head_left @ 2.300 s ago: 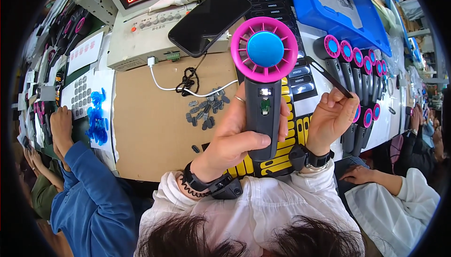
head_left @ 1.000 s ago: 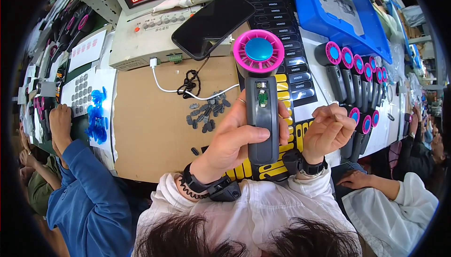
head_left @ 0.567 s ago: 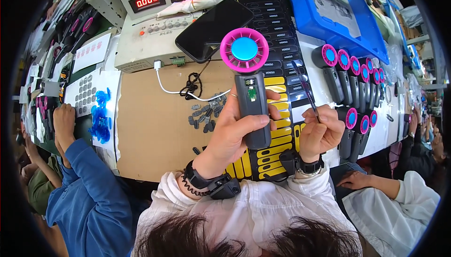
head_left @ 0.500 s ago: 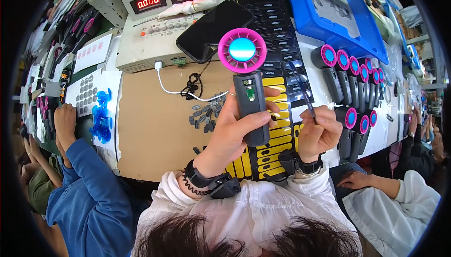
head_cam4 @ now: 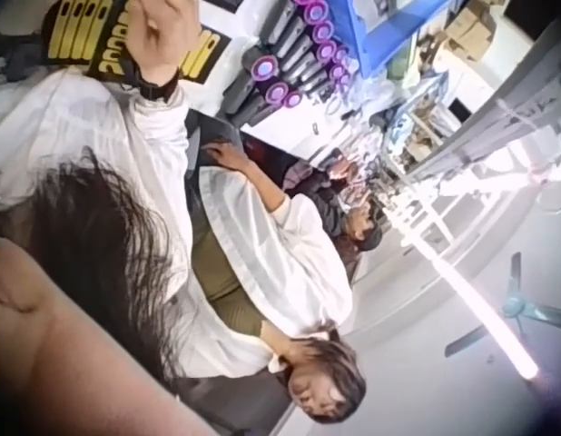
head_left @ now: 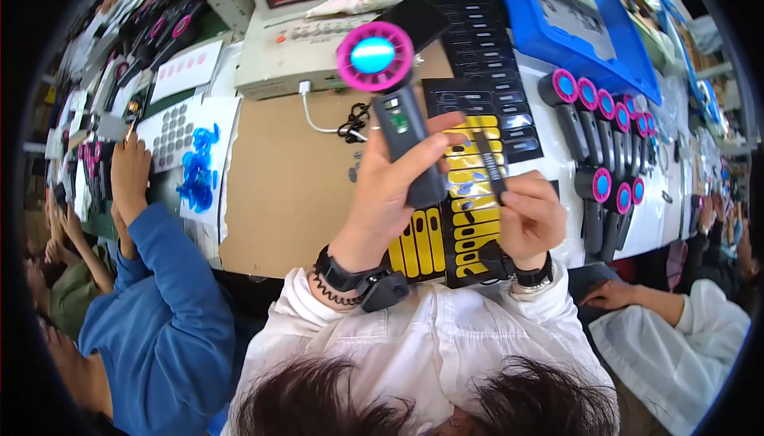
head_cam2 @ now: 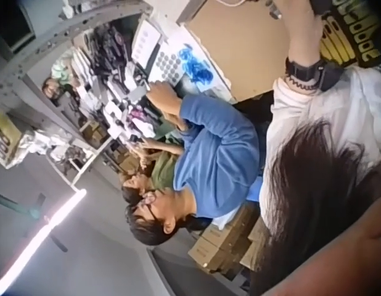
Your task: The person tests a handheld fan by pressing its buttons, peels a label from a sheet, and applies it to the handle. They then pick up a small rubber plug and press it into a port on the fan handle.
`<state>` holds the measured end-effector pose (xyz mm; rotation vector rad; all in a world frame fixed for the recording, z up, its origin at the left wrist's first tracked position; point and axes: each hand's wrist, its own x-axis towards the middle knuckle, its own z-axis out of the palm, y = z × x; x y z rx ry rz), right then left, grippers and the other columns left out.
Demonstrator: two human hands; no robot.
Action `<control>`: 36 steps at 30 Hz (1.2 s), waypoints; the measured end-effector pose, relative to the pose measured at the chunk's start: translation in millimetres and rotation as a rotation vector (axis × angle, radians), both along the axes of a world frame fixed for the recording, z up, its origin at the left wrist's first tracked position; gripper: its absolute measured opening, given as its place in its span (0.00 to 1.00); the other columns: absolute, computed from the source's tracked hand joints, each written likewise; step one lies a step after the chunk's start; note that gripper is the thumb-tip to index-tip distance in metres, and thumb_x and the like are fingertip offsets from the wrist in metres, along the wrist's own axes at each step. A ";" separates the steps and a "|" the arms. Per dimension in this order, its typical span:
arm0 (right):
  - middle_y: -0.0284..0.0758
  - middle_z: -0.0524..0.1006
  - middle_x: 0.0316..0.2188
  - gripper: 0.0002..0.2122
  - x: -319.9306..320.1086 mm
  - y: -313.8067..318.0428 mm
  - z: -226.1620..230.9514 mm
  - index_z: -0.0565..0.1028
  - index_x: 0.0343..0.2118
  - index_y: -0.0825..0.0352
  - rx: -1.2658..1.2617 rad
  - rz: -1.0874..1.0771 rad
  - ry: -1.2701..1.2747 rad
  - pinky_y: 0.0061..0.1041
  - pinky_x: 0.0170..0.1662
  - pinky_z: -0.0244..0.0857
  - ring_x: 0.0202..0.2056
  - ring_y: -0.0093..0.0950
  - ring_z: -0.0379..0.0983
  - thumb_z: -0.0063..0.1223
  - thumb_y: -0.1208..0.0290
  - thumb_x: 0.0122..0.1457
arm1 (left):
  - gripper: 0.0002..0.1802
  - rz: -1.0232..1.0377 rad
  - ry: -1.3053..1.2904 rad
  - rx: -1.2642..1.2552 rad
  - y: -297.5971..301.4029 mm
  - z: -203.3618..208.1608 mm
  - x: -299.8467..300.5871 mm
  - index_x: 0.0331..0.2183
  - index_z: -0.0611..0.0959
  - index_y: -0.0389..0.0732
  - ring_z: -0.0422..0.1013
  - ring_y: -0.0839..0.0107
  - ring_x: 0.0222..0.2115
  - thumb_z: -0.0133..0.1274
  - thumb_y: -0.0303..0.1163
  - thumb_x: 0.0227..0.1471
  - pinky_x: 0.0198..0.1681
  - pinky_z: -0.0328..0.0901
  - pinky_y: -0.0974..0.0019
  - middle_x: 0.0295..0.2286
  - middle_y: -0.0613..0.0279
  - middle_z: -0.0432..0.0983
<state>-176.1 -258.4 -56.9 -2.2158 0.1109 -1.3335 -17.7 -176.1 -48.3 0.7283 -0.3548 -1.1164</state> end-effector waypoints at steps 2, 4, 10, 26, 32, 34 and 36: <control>0.43 0.73 0.25 0.08 0.9 7.8 -0.2 0.71 0.30 0.70 -0.005 -0.005 0.000 0.24 0.25 0.62 0.22 0.30 0.68 0.54 0.81 0.45 | 0.27 -0.002 -0.012 -0.029 1.1 -0.3 -1.0 0.48 0.60 0.42 0.70 0.67 0.39 0.52 0.24 0.47 0.35 0.66 0.72 0.42 0.48 0.69; 0.40 0.74 0.26 0.09 2.6 17.7 -1.5 0.73 0.31 0.69 -0.021 0.018 0.007 0.26 0.26 0.64 0.23 0.31 0.70 0.57 0.80 0.44 | 0.28 0.034 -0.024 -0.079 4.4 -1.7 -5.5 0.50 0.60 0.41 0.69 0.66 0.39 0.52 0.24 0.47 0.36 0.66 0.70 0.42 0.47 0.69; 0.36 0.75 0.28 0.10 16.6 40.2 -4.6 0.75 0.30 0.67 0.043 0.113 -0.138 0.26 0.26 0.66 0.25 0.33 0.72 0.61 0.78 0.42 | 0.33 0.010 0.088 -0.121 42.2 -4.4 6.7 0.55 0.55 0.41 0.67 0.66 0.39 0.49 0.25 0.49 0.44 0.64 0.68 0.39 0.50 0.69; 0.37 0.76 0.29 0.07 -11.2 33.7 -4.3 0.76 0.32 0.69 0.350 -0.052 0.333 0.22 0.32 0.67 0.30 0.30 0.73 0.54 0.80 0.47 | 0.41 0.168 -0.326 0.057 99.7 -9.6 38.7 0.55 0.53 0.38 0.68 0.68 0.36 0.57 0.27 0.42 0.40 0.63 0.71 0.34 0.53 0.70; 0.38 0.73 0.28 0.07 12.0 7.1 -20.0 0.75 0.32 0.69 0.317 -0.013 0.590 0.22 0.32 0.66 0.29 0.30 0.72 0.52 0.80 0.48 | 0.42 0.145 -0.262 0.168 104.4 -13.0 33.0 0.54 0.57 0.37 0.71 0.67 0.31 0.58 0.25 0.38 0.38 0.66 0.66 0.32 0.55 0.72; 0.38 0.72 0.28 0.08 25.2 9.4 -27.3 0.74 0.32 0.69 0.159 0.020 0.721 0.24 0.32 0.66 0.28 0.32 0.71 0.52 0.79 0.48 | 0.42 0.153 -0.264 0.167 106.7 -14.6 35.0 0.54 0.57 0.37 0.71 0.67 0.31 0.58 0.25 0.37 0.37 0.66 0.66 0.32 0.55 0.72; 0.38 0.72 0.28 0.08 39.5 11.2 -31.9 0.74 0.33 0.69 0.119 0.050 0.709 0.25 0.32 0.66 0.28 0.33 0.71 0.53 0.78 0.48 | 0.43 0.130 -0.270 0.139 104.1 -16.7 38.2 0.54 0.57 0.37 0.71 0.67 0.31 0.59 0.25 0.37 0.37 0.66 0.65 0.31 0.56 0.72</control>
